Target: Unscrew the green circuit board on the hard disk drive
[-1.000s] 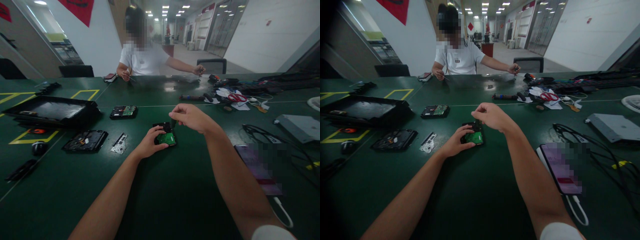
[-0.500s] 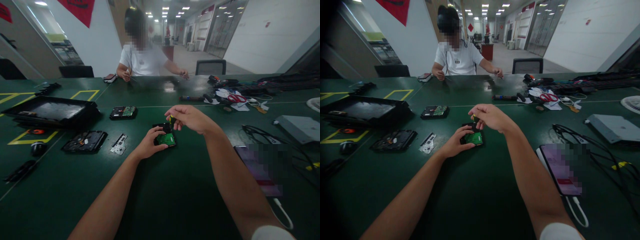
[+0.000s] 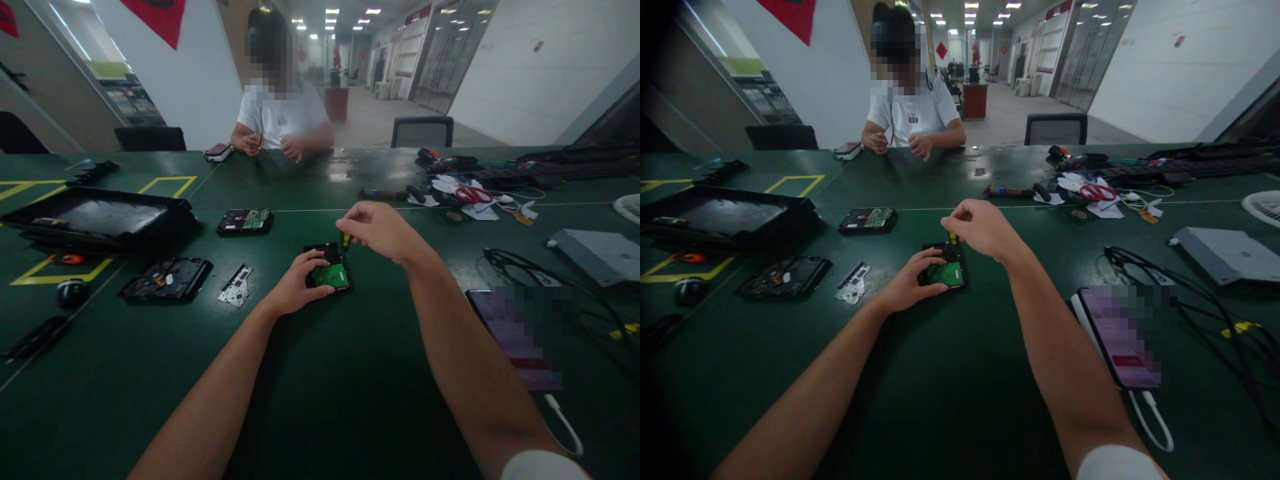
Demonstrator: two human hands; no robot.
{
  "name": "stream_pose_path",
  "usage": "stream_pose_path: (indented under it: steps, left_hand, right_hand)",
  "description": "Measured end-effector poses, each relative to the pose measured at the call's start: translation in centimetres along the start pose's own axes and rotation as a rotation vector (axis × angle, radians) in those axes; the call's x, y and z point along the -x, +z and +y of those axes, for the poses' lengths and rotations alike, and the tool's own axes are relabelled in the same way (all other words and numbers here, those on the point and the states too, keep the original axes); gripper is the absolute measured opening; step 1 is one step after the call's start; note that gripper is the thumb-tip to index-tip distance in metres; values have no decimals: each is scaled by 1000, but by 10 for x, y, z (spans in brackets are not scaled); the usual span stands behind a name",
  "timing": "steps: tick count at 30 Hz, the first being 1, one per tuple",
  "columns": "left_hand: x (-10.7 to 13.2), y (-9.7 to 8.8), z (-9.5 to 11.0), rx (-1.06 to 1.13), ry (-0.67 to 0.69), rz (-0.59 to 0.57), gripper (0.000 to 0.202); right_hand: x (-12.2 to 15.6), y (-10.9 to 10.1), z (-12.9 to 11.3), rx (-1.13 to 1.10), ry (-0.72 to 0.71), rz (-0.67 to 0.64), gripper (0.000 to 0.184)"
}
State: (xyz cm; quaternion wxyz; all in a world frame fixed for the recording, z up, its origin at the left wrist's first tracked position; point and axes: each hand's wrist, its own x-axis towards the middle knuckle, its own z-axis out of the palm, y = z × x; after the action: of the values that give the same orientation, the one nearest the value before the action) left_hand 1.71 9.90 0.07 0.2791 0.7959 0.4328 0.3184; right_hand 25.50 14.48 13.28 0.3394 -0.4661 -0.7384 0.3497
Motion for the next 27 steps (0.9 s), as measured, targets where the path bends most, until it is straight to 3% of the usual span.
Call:
stream_pose_path:
  steps: [6,18,27]
  left_hand:
    - [0,1,0,1,9,20,54]
    - [0,1,-4,8,12,18,55]
    - [0,0,0,11,-4,5,54]
  right_hand:
    - [1,3,-7,-82,20,-13,11]
    - [3,3,-8,-267,41,-191,24]
    - [1,4,-7,153,-16,112,30]
